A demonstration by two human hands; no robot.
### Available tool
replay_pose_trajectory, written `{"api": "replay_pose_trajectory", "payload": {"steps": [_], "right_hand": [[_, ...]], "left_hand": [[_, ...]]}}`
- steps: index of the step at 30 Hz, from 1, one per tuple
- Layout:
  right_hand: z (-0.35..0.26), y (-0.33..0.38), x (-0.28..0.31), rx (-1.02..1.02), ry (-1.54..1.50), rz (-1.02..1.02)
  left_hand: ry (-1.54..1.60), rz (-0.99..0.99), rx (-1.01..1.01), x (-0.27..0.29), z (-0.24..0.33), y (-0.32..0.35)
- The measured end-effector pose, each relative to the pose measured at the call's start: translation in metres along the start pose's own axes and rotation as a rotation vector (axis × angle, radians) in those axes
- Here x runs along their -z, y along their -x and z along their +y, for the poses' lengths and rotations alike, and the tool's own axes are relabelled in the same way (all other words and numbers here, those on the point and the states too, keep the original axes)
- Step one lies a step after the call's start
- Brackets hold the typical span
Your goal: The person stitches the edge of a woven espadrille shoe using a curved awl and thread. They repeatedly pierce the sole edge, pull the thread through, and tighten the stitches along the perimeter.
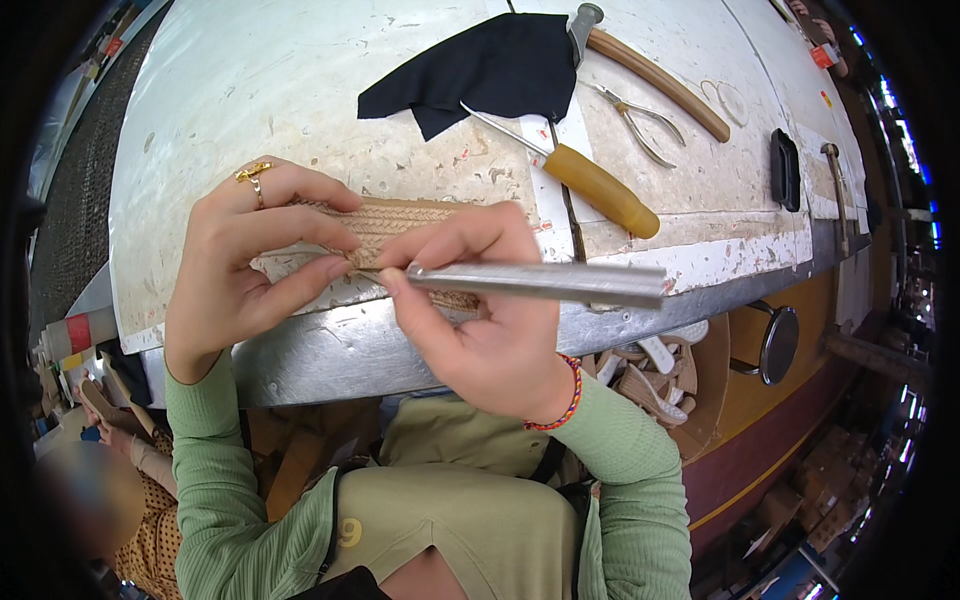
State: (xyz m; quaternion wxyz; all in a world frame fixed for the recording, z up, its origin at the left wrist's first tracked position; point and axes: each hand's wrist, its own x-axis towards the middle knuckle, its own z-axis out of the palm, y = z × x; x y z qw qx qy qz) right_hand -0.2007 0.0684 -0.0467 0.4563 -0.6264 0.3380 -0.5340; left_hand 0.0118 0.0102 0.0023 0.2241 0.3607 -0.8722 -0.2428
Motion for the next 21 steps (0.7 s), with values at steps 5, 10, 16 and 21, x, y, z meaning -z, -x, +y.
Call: {"api": "replay_pose_trajectory", "payload": {"steps": [5,10,16,21], "right_hand": [[-0.0021,-0.001,-0.0003,-0.065,-0.128,0.065],[-0.0022,-0.0019,-0.0064,-0.153,-0.296,0.201],[-0.0039,-0.0034,0.0011,-0.177,-0.158,0.054],[-0.0062,-0.0047,0.0028,-0.217,-0.211,0.055]], "left_hand": [[0.004,-0.024,-0.003,0.0027,0.0019,-0.0024],[0.036,-0.001,0.039,0.0009,0.0025,-0.0009],[0.027,-0.001,0.023,0.0005,0.0013,0.0012],[-0.049,0.042,-0.044,-0.0002,0.0029,-0.0046]]}}
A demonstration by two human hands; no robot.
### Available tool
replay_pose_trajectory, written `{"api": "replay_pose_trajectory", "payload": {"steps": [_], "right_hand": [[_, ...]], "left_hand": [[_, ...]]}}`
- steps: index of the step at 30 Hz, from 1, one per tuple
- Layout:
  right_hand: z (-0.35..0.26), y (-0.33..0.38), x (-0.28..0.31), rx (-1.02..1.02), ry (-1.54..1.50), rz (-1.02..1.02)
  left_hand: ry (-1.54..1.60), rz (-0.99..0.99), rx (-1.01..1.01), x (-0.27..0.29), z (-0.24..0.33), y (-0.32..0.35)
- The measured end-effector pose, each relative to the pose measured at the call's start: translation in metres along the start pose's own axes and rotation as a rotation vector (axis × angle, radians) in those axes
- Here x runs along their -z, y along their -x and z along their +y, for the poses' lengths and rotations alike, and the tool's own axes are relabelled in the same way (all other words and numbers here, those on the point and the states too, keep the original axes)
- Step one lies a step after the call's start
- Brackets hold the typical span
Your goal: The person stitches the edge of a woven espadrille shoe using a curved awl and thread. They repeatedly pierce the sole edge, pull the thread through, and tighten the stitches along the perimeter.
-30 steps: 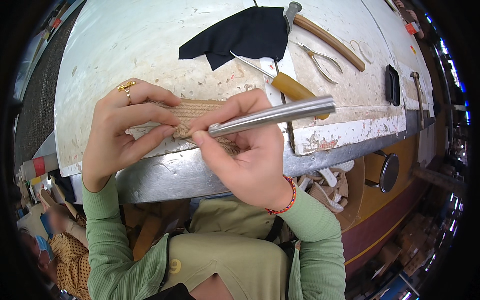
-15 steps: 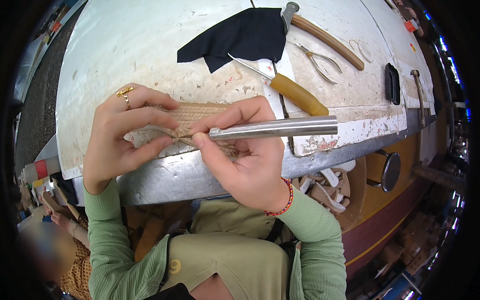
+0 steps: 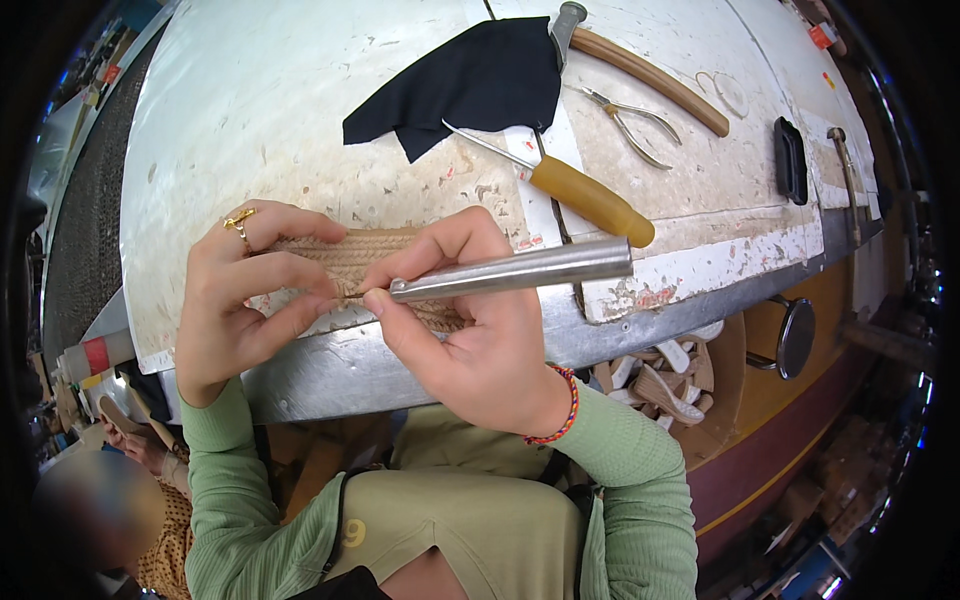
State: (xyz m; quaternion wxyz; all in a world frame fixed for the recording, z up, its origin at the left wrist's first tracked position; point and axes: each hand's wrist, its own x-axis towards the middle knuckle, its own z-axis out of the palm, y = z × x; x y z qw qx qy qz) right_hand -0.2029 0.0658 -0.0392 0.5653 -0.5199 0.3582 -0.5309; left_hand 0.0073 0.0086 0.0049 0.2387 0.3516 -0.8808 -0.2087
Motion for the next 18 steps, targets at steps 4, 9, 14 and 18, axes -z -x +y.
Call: {"api": "replay_pose_trajectory", "payload": {"steps": [4,9,14,18], "right_hand": [[0.001,-0.0014,-0.0003,0.003,-0.047,0.037],[0.0014,-0.0011,0.0,0.015,-0.013,0.027],[0.003,-0.0009,-0.0019,0.029,-0.043,0.042],[0.0065,-0.0018,-0.0069,0.05,-0.056,0.087]], "left_hand": [[0.011,-0.002,0.028,-0.0008,-0.0003,0.0007],[0.043,0.003,0.066,0.0001,0.0023,-0.0019],[-0.028,0.017,-0.004,-0.0023,0.0005,-0.0019],[0.011,0.007,0.042,-0.0022,-0.0004,0.0]]}}
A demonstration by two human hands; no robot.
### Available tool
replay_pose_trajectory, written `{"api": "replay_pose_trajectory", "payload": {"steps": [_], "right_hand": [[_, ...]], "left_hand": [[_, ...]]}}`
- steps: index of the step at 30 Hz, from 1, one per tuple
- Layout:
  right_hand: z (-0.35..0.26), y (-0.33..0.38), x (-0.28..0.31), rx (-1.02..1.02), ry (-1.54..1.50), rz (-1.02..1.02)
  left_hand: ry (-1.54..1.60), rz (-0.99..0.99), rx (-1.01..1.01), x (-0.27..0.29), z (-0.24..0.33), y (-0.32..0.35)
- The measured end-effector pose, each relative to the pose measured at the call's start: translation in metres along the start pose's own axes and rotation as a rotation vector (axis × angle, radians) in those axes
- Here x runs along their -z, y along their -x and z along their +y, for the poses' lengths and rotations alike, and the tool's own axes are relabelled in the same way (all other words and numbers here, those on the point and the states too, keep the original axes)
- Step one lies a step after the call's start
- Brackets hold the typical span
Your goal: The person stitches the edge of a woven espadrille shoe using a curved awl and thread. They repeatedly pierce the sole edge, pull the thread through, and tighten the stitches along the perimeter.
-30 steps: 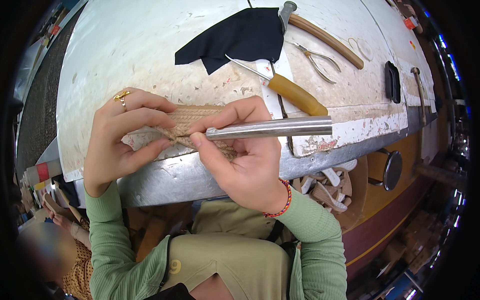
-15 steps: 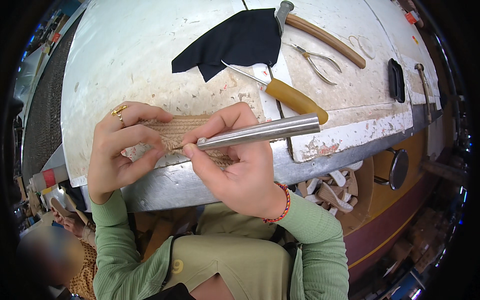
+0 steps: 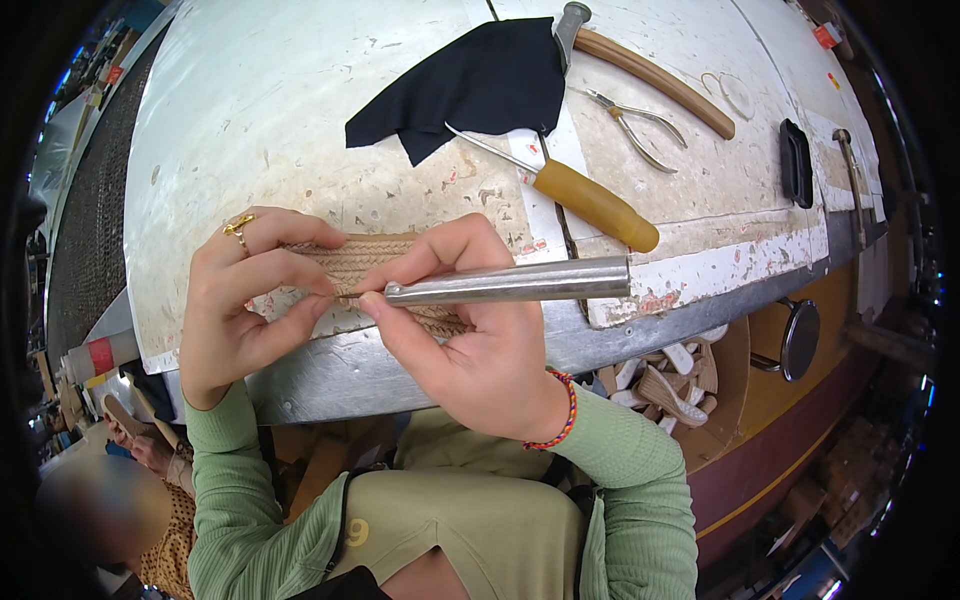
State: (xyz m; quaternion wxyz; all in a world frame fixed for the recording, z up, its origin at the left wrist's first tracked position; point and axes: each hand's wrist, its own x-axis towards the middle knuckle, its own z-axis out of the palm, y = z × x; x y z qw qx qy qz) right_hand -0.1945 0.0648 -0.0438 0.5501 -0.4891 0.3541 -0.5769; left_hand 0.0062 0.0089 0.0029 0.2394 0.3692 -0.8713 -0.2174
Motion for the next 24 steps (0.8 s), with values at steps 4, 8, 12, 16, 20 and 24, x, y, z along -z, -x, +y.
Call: {"api": "replay_pose_trajectory", "payload": {"steps": [4,8,12,16,20,24], "right_hand": [[-0.001,0.0,-0.001,-0.013,0.018,0.018],[-0.006,0.0,0.005,-0.038,0.066,-0.058],[-0.005,0.0,0.007,-0.016,0.127,-0.097],[-0.007,0.0,0.006,-0.044,0.078,-0.087],[-0.009,-0.008,0.008,-0.071,-0.01,-0.043],[-0.009,-0.014,0.009,-0.116,0.011,-0.034]], "left_hand": [[0.014,0.006,0.005,0.001,0.0,0.0],[0.021,0.002,0.03,0.001,0.0,0.0],[0.02,-0.019,0.063,0.002,0.001,0.0],[0.011,-0.027,0.064,0.002,0.001,0.001],[0.022,-0.033,0.058,0.004,0.003,-0.001],[-0.014,-0.034,0.064,0.002,0.005,0.0]]}}
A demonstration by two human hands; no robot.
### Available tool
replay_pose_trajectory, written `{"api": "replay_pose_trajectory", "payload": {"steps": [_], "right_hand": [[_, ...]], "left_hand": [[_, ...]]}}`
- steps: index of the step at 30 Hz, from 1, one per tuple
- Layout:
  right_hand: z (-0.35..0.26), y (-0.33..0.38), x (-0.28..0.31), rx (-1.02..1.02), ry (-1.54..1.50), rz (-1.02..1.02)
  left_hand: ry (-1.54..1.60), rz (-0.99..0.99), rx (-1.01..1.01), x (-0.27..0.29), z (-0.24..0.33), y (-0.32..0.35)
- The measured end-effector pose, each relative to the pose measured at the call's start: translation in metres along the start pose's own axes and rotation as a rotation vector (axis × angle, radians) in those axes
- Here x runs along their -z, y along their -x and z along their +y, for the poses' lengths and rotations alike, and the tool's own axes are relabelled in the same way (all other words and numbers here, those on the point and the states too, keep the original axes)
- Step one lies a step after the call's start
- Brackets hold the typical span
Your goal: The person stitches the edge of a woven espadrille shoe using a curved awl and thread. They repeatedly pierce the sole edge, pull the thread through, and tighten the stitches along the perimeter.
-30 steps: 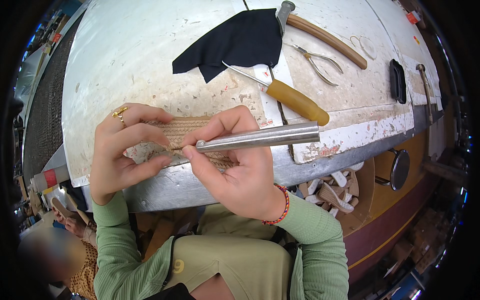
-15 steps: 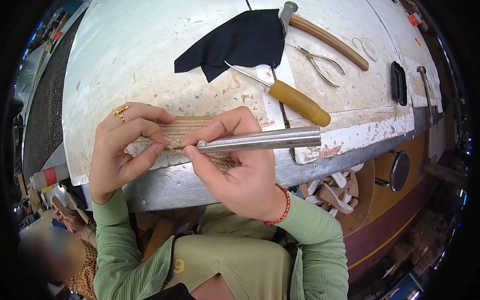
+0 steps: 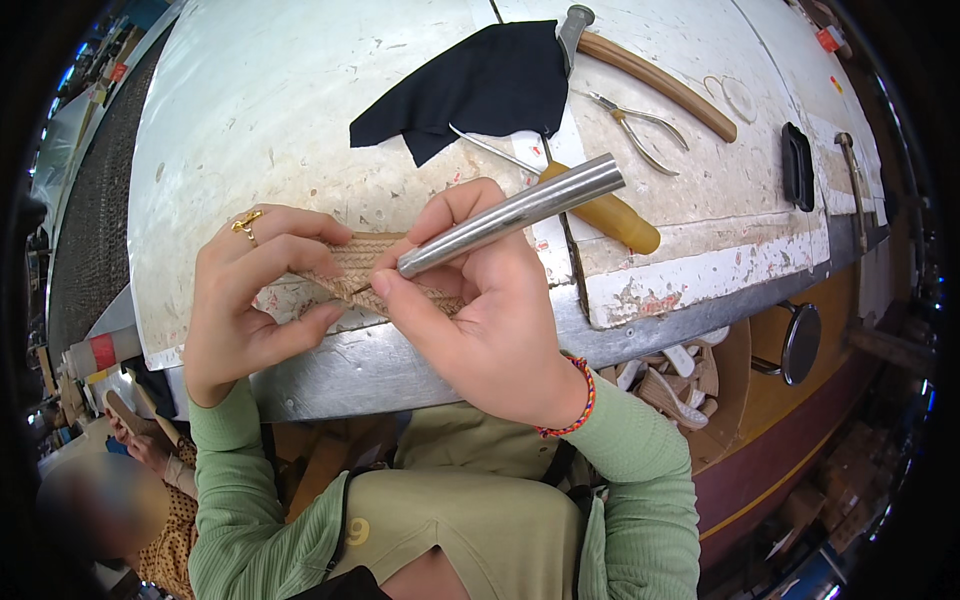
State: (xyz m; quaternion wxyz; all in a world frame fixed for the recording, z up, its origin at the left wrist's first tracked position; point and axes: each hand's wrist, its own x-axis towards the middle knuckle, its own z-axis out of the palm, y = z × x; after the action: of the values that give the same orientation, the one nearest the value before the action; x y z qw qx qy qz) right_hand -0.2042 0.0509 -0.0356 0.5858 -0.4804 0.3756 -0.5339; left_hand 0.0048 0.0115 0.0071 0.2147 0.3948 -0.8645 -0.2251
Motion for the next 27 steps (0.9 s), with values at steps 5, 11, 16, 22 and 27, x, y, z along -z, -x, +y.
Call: {"api": "replay_pose_trajectory", "payload": {"steps": [5,11,16,22,27], "right_hand": [[0.0023,-0.0005,-0.0007,-0.01,-0.049,-0.003],[0.006,0.0032,-0.0007,-0.014,-0.046,-0.017],[0.0054,0.0034,-0.0005,0.012,0.018,-0.061],[0.0035,0.0002,-0.0002,0.028,0.084,-0.118],[0.0047,0.0016,-0.0003,0.035,-0.035,-0.017]], "left_hand": [[-0.028,-0.005,-0.03,-0.0016,-0.0023,0.0023],[-0.078,0.073,-0.06,-0.0055,0.0004,0.0017],[-0.088,0.058,-0.064,-0.0031,0.0013,0.0026],[-0.059,0.054,-0.045,-0.0036,0.0008,0.003],[-0.017,0.07,-0.043,-0.0041,0.0004,0.0023]]}}
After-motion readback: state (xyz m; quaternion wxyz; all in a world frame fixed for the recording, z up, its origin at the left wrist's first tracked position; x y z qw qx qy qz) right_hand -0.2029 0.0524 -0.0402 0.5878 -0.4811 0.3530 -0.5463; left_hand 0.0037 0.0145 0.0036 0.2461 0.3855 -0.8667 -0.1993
